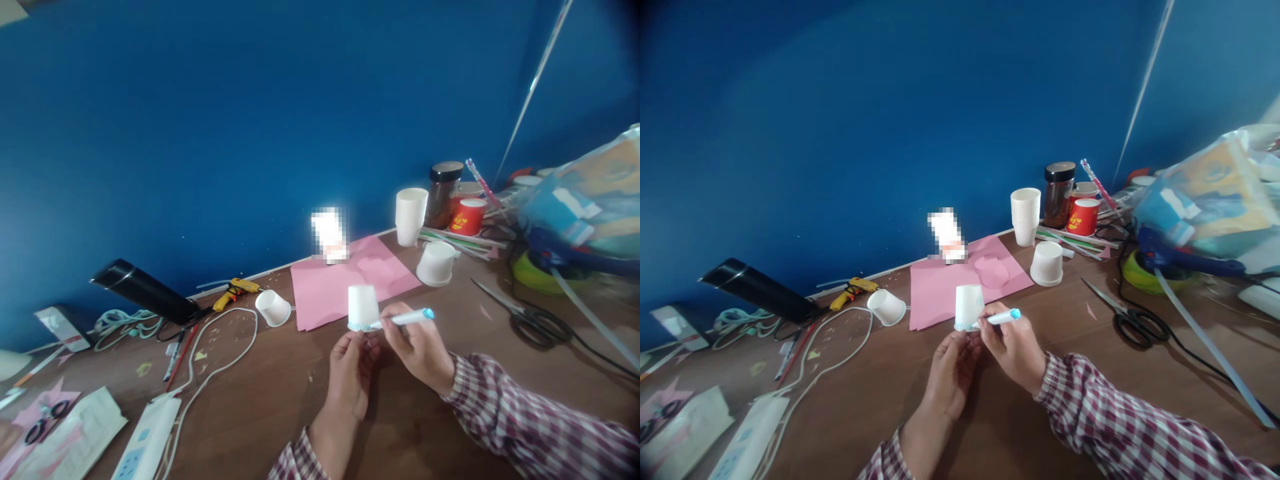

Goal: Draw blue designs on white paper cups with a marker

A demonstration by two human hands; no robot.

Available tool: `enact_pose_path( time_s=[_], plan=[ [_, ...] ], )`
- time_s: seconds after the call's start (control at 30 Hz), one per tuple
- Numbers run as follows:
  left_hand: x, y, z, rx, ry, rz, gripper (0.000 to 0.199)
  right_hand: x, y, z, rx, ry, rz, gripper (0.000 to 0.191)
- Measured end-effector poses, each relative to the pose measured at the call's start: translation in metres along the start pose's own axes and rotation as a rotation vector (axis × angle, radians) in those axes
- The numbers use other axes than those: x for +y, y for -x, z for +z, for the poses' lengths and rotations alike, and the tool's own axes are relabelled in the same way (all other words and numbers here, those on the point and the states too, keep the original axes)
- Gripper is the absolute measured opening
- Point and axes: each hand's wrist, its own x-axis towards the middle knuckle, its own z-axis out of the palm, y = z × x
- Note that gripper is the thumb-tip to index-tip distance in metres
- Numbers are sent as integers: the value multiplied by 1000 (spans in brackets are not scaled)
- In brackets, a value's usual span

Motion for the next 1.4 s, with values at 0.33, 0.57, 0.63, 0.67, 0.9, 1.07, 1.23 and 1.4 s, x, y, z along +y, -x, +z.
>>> enact_pose_path(
  time_s=[0.33,0.57,0.63,0.67,0.9,1.07,1.23,1.4],
  plan=[
    [1,1,1,19,-31,5,28,2,0,0,21,16,-3,13],
    [1,-1,2,51,-33,11,30,2,0,-1,-6,14,8,15],
    [2,-1,2,57,-26,13,29,1,0,-1,-20,9,6,16],
    [2,-1,2,60,-26,13,29,1,0,-2,-24,6,5,16],
    [3,2,3,42,-20,13,28,1,-1,-1,12,21,0,15],
    [3,2,3,57,-24,11,32,4,0,-1,30,49,4,16],
    [2,2,2,67,-28,14,33,5,0,0,40,50,-7,15],
    [2,1,2,69,-26,10,32,5,-1,0,54,47,-12,15]
  ],
)
